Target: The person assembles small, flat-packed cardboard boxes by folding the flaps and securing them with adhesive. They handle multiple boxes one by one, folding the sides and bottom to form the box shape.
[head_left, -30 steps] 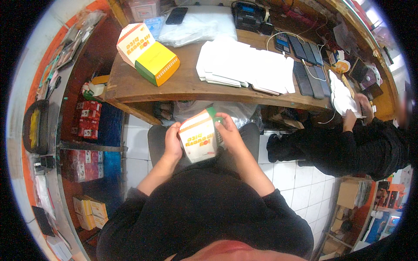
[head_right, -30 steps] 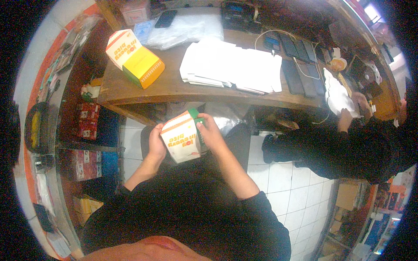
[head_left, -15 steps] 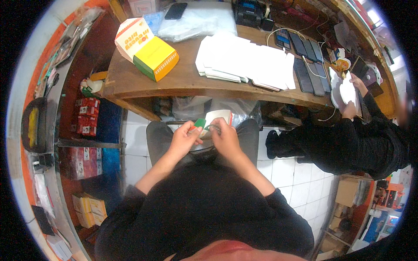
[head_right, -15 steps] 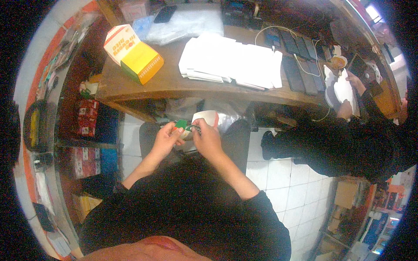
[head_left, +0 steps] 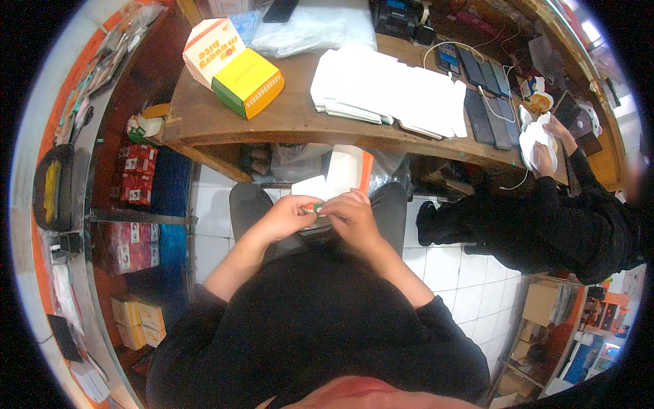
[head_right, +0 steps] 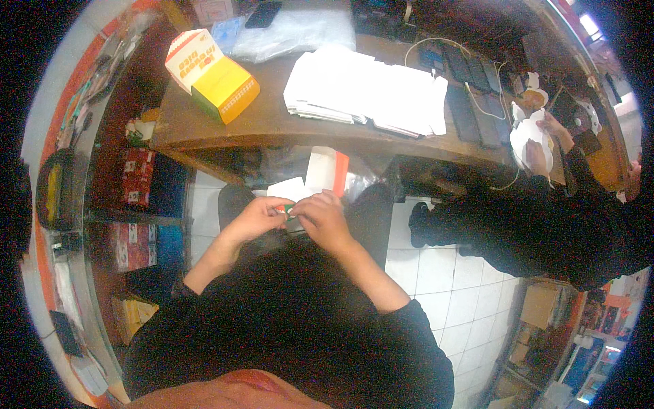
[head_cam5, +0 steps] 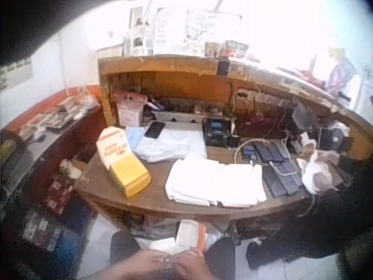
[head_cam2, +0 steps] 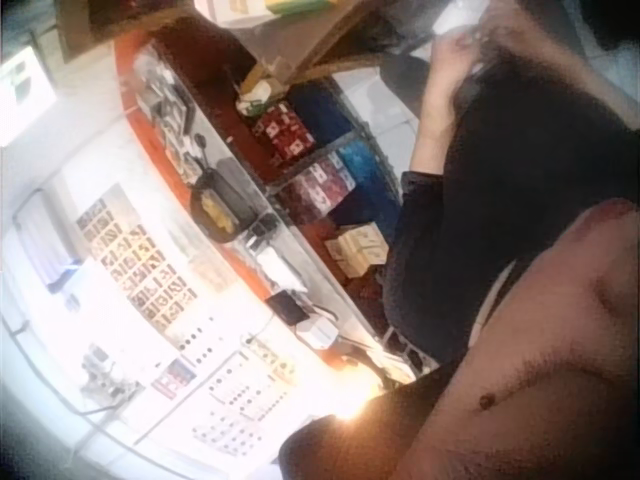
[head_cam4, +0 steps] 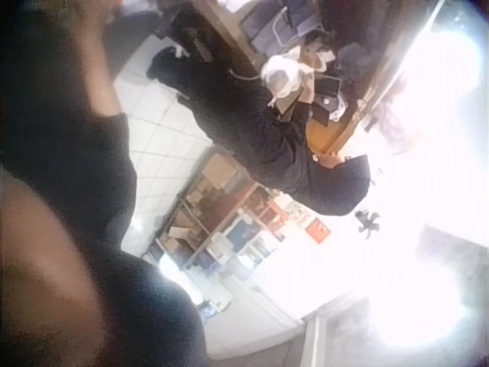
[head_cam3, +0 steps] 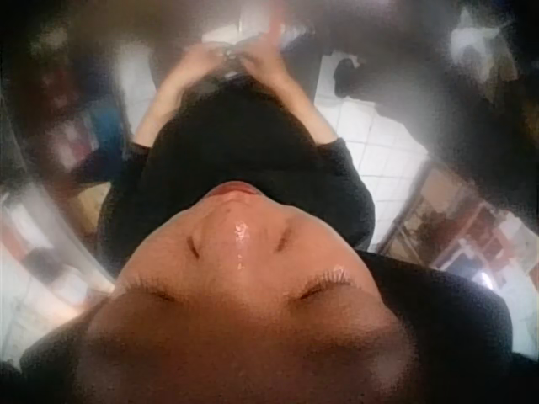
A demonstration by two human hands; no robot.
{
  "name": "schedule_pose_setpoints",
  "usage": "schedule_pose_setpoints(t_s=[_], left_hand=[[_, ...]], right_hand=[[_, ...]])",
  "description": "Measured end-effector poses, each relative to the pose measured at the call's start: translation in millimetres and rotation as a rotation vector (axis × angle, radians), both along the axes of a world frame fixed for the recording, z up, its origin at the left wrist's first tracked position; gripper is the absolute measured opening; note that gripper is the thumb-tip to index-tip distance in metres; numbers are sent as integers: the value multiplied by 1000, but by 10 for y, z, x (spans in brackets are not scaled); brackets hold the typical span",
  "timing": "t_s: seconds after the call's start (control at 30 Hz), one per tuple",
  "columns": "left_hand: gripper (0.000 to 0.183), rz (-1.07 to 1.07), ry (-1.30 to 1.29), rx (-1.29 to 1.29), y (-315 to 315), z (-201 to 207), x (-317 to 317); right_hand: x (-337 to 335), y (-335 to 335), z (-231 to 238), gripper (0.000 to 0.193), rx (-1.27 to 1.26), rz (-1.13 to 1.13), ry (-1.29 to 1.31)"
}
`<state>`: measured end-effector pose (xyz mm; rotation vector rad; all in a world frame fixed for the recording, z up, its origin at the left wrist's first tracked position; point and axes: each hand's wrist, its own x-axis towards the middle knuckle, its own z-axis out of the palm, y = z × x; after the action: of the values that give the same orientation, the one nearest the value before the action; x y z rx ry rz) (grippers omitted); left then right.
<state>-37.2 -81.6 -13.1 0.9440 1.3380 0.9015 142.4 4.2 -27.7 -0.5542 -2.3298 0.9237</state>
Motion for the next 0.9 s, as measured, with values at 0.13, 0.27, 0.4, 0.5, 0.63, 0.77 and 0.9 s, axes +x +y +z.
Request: schedule_pose_setpoints(t_s=[0.13,0.27,0.4,0.5,0.63,0.77,0.9], left_hand=[[30,-87,78,84,-14,-84,-42],[30,-176,385,227,-16,-32,-17],[32,-138,153,63,-49,-195,-66],[32,-91,-97,-25,-57,-159,-66],[32,-184,-53,7,-84,-185,-106],[21,-444,673,120,-53,59,-129],[23,-535,964,478,37,296,-357]], right_hand=[[-14,-65,63,12,-26,-132,-21],[-15,-96,79,15,-15,-115,-170],[-19,-61,-27,14,28,-8,-106],[-7,-61,-75,16,51,-12,-78],[-43,-79,11,20,96,62,-100],[-69,-42,36,26,-167,168,-129],[-197,206,366,41,-54,13,-105]])
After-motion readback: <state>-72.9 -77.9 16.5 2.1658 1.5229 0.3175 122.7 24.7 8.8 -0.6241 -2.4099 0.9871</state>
